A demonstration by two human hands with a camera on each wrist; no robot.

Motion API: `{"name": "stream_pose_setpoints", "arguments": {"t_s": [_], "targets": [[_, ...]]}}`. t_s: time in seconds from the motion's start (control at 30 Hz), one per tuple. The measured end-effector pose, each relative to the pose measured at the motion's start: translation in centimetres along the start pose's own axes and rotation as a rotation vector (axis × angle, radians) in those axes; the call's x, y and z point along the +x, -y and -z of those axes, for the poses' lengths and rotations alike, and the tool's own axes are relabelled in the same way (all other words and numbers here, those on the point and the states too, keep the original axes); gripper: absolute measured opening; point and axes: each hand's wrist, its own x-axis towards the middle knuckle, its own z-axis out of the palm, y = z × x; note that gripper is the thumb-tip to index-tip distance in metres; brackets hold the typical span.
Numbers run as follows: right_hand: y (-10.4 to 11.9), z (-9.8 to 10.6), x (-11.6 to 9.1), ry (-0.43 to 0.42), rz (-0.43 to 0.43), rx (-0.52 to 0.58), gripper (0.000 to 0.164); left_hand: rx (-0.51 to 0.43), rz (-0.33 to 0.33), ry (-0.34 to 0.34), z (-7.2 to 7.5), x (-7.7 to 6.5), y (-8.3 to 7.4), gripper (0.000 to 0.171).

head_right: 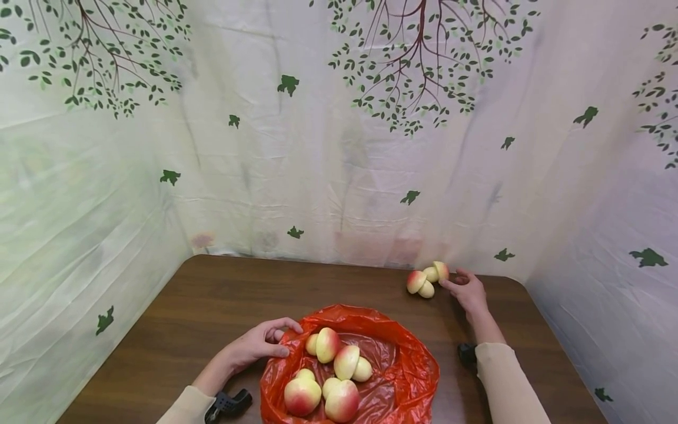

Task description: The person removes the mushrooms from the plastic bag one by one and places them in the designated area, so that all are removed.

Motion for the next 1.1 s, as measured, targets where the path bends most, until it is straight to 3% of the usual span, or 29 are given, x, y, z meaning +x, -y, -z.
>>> {"name": "stream_pose_setpoints", "arguments": {"t_s": [0.6,1.1], "targets": [[0.3,0.6,-0.7,0.018,0.004,-0.001,0.088,0.004,-0.001,0.0,0.1,0.0,0.1,0.047],[3.0,1.4,-3.2,0.091,0.147,0.103,0.089,0.001,0.003,0.0,0.1,-0.1,0.1,0.048]]}}
